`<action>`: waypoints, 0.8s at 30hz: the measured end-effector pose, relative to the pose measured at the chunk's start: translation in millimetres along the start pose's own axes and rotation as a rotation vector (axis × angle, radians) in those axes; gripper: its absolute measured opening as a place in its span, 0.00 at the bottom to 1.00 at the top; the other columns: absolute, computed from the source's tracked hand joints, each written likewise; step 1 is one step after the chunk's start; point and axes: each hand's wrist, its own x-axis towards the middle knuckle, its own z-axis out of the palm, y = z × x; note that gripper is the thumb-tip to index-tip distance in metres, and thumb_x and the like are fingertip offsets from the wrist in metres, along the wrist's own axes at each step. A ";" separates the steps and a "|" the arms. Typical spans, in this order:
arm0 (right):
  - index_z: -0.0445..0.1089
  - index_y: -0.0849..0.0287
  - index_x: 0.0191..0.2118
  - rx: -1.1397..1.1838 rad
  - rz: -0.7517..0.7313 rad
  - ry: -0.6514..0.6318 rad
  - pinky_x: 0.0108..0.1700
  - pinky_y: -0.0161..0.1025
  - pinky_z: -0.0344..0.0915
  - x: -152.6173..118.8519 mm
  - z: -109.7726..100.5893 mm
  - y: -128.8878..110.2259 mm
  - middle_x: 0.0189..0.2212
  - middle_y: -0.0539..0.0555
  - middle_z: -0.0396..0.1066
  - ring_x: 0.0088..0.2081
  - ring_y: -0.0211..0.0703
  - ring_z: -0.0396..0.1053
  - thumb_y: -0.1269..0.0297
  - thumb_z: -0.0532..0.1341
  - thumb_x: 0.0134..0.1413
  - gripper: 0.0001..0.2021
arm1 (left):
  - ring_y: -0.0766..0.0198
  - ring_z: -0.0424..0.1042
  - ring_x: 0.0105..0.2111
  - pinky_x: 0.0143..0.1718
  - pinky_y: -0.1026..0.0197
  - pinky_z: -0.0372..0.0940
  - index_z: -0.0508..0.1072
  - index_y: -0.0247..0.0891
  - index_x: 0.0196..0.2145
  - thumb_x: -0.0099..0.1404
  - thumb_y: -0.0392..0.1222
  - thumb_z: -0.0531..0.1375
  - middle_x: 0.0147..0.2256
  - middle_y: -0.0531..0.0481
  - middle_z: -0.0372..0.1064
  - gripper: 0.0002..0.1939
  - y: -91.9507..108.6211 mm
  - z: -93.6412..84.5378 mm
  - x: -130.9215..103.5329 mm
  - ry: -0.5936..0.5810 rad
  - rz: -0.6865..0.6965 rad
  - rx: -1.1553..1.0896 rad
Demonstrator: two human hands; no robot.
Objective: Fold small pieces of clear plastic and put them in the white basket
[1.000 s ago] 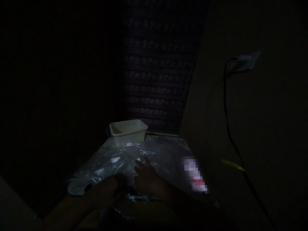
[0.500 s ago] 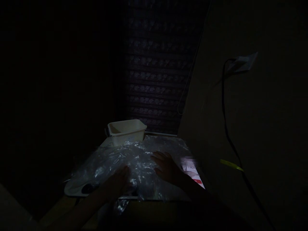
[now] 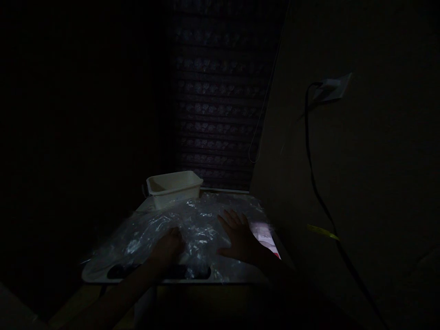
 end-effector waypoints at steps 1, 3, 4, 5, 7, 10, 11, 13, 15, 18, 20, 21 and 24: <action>0.37 0.59 0.52 -0.002 -0.007 -0.008 0.47 0.54 0.30 -0.7 2.5 -2.1 0.53 0.60 0.36 0.52 0.54 0.31 0.45 0.52 0.29 0.42 | 0.58 0.60 0.36 0.33 0.58 0.56 0.67 0.28 0.30 0.51 0.34 0.46 0.35 0.37 0.61 0.13 -1.0 -2.8 0.0 0.015 -0.017 -0.002; 0.34 0.60 0.52 -0.010 -0.016 -0.008 0.46 0.55 0.28 -0.8 9.1 -6.6 0.53 0.61 0.33 0.52 0.54 0.28 0.44 0.53 0.27 0.45 | 0.58 0.59 0.36 0.33 0.58 0.56 0.65 0.30 0.32 0.50 0.37 0.47 0.35 0.39 0.60 0.13 -3.0 -8.2 -1.4 0.053 -0.015 0.007; 0.33 0.60 0.52 -0.017 -0.012 0.000 0.46 0.55 0.28 0.2 12.5 -8.6 0.53 0.61 0.32 0.52 0.54 0.27 0.45 0.53 0.27 0.45 | 0.58 0.59 0.36 0.33 0.58 0.56 0.65 0.31 0.31 0.50 0.39 0.47 0.35 0.40 0.59 0.13 -3.1 -10.8 -2.8 0.076 -0.006 0.013; 0.33 0.60 0.52 -0.026 0.003 0.016 0.47 0.55 0.27 1.8 15.5 -10.0 0.53 0.61 0.33 0.52 0.54 0.27 0.45 0.53 0.27 0.45 | 0.59 0.59 0.35 0.32 0.58 0.56 0.64 0.32 0.31 0.50 0.40 0.47 0.34 0.41 0.59 0.12 -2.3 -13.2 -4.6 0.102 0.002 0.016; 0.34 0.61 0.52 -0.048 0.047 0.051 0.47 0.54 0.26 6.5 19.6 -11.2 0.53 0.61 0.34 0.53 0.53 0.27 0.47 0.55 0.28 0.45 | 0.60 0.59 0.33 0.31 0.58 0.56 0.64 0.34 0.29 0.52 0.41 0.45 0.32 0.43 0.60 0.12 3.4 -17.3 -9.6 0.163 0.024 0.006; 0.35 0.63 0.52 -0.069 0.108 0.092 0.47 0.54 0.27 14.1 21.4 -9.5 0.53 0.62 0.35 0.53 0.52 0.27 0.50 0.57 0.27 0.45 | 0.63 0.59 0.32 0.34 0.59 0.55 0.63 0.35 0.29 0.54 0.41 0.43 0.29 0.45 0.60 0.12 20.0 -19.1 -19.5 0.206 0.219 -0.041; 0.35 0.63 0.52 -0.071 0.120 0.099 0.47 0.53 0.28 16.1 21.4 -8.4 0.53 0.61 0.35 0.53 0.52 0.28 0.51 0.57 0.27 0.45 | 0.63 0.59 0.33 0.36 0.59 0.54 0.63 0.36 0.30 0.54 0.41 0.44 0.30 0.46 0.61 0.12 26.1 -18.1 -22.8 0.190 0.361 -0.061; 0.35 0.63 0.52 -0.070 0.134 0.107 0.48 0.53 0.29 18.6 22.1 -5.9 0.53 0.61 0.36 0.53 0.51 0.29 0.52 0.57 0.28 0.44 | 0.63 0.58 0.37 0.40 0.59 0.50 0.62 0.39 0.35 0.53 0.42 0.46 0.34 0.47 0.61 0.12 35.7 -13.6 -27.7 0.148 0.623 -0.078; 0.36 0.63 0.52 -0.066 0.141 0.092 0.48 0.53 0.29 19.5 23.7 -2.7 0.52 0.61 0.37 0.53 0.51 0.30 0.52 0.57 0.29 0.43 | 0.63 0.55 0.42 0.43 0.58 0.47 0.60 0.40 0.39 0.53 0.42 0.47 0.39 0.48 0.60 0.14 39.5 -6.4 -28.7 0.125 0.738 -0.066; 0.37 0.62 0.52 -0.041 0.137 0.014 0.47 0.54 0.30 19.4 24.2 5.1 0.52 0.62 0.39 0.53 0.52 0.30 0.51 0.56 0.28 0.43 | 0.65 0.54 0.44 0.44 0.59 0.46 0.61 0.41 0.37 0.55 0.38 0.45 0.40 0.50 0.60 0.12 34.4 5.1 -22.2 0.122 0.709 -0.050; 0.37 0.60 0.52 0.005 0.127 -0.070 0.46 0.56 0.31 20.0 20.8 12.9 0.52 0.62 0.37 0.52 0.54 0.29 0.49 0.56 0.27 0.44 | 0.66 0.54 0.44 0.44 0.61 0.47 0.61 0.41 0.38 0.55 0.39 0.45 0.41 0.50 0.60 0.12 28.5 10.2 -15.5 0.119 0.687 -0.057; 0.38 0.59 0.52 0.039 0.124 -0.111 0.46 0.57 0.32 20.9 17.9 17.5 0.52 0.61 0.37 0.52 0.55 0.30 0.48 0.56 0.26 0.44 | 0.66 0.54 0.44 0.44 0.61 0.47 0.61 0.40 0.39 0.55 0.39 0.45 0.42 0.49 0.60 0.13 26.1 11.7 -12.4 0.116 0.683 -0.057; 0.40 0.57 0.51 0.194 0.156 -0.145 0.46 0.54 0.38 26.7 8.3 33.1 0.52 0.59 0.38 0.52 0.54 0.33 0.49 0.56 0.26 0.42 | 0.66 0.56 0.43 0.44 0.61 0.48 0.60 0.38 0.40 0.56 0.37 0.44 0.43 0.47 0.59 0.14 24.2 13.1 -6.3 0.125 0.659 -0.038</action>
